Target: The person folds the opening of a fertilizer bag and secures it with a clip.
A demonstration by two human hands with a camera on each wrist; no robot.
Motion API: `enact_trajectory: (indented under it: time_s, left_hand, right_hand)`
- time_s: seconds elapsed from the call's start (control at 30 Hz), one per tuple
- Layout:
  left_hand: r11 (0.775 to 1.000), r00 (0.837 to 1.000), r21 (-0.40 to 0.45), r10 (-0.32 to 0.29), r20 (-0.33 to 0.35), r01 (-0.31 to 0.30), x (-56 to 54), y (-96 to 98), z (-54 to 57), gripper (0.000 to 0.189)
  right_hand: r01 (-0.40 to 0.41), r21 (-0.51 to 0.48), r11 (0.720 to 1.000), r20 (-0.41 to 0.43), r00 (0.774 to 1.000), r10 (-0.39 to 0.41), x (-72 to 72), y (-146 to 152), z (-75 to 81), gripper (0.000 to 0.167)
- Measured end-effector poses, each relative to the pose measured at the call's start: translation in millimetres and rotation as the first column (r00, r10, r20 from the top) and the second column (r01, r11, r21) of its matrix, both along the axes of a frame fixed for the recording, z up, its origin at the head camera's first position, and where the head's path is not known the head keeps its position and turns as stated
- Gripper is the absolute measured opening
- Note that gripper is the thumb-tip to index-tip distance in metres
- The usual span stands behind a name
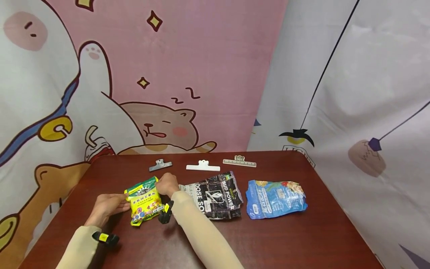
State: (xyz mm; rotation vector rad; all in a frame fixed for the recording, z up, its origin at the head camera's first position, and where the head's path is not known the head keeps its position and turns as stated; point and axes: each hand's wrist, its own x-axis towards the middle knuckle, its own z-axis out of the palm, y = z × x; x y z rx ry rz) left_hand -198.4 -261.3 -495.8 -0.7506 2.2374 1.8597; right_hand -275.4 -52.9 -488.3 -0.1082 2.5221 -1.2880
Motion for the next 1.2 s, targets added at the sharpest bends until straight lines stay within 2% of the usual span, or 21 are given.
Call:
enact_trajectory:
  time_s: [0.23,0.47,0.6,0.73,0.8,1.03,1.2]
  left_hand:
    - [0.999,0.998,-0.025,-0.036,-0.053,0.035,2.5,-0.8,-0.7,0.045]
    - [0.994,0.997,-0.101,-0.04,-0.069,0.033,5.7,1.3,-2.0,0.044]
    - [0.991,0.996,-0.134,-0.034,-0.082,0.023,5.8,3.0,-1.9,0.041]
    - [0.989,0.994,-0.145,-0.023,-0.103,0.008,5.0,4.9,-2.0,0.041]
    - [0.99,0.993,-0.142,-0.014,-0.115,-0.002,4.3,6.0,-2.5,0.04]
    - [0.992,0.985,-0.122,-0.001,-0.174,-0.02,1.4,8.2,-3.3,0.036]
    - [0.995,0.974,-0.101,-0.002,-0.226,-0.022,-2.7,8.1,-1.9,0.036]
  right_hand:
    - [-0.002,0.005,1.0,-0.013,1.0,0.002,-1.7,-0.7,-0.6,0.054]
    - [0.007,-0.004,1.0,-0.031,0.999,-0.007,0.5,0.4,-2.4,0.053]
    - [0.012,-0.021,1.0,-0.054,0.998,-0.013,3.4,2.7,-1.5,0.042]
    - [0.02,-0.07,0.997,-0.084,0.996,-0.026,6.0,6.6,0.6,0.022]
    - [0.02,-0.103,0.994,-0.096,0.995,-0.03,6.6,8.5,1.2,0.017]
    - [0.013,-0.223,0.975,-0.119,0.992,-0.041,10.3,15.4,2.6,0.013]
    - [0.009,-0.27,0.963,-0.132,0.99,-0.047,15.1,22.2,4.8,0.014]
